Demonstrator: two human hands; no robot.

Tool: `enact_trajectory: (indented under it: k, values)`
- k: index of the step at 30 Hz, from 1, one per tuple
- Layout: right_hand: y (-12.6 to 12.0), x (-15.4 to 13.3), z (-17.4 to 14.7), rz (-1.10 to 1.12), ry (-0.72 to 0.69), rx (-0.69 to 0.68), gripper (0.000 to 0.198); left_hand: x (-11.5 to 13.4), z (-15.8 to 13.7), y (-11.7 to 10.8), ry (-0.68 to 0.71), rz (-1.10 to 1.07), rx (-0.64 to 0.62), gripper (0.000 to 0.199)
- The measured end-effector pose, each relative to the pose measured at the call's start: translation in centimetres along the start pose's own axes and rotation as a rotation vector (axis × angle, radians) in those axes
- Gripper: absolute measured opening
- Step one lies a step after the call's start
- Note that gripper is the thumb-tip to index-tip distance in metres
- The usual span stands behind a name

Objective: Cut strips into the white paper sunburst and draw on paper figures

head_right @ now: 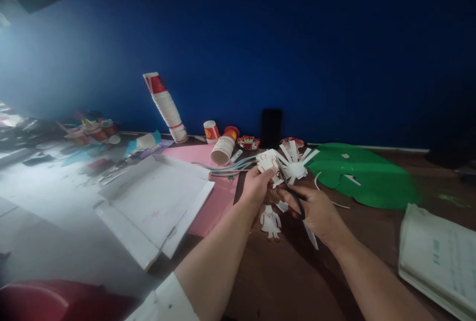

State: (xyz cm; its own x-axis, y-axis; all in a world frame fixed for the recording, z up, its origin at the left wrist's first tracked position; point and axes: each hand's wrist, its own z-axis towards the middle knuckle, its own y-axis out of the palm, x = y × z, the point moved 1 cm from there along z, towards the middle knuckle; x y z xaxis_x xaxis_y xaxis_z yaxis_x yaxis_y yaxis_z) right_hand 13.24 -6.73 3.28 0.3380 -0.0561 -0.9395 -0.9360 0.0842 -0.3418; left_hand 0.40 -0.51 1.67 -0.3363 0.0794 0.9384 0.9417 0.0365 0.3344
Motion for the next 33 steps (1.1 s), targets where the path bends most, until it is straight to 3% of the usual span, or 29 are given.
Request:
enact_trajectory:
  k: [14,24,33]
  values:
    - [0.0,0.5,0.1,0.004,0.003,0.006,0.059,-0.9,0.5,-0.1,-0.009,-0.070,0.016,0.022]
    - [0.2,0.4,0.0,0.003,0.002,-0.039,0.056,0.2,0.0,-0.2,-0.014,-0.018,0.044,0.021]
    - [0.2,-0.3,-0.2,-0.021,-0.009,-0.025,0.050,-1.2,0.2,0.1,-0.009,-0.063,-0.041,0.026]
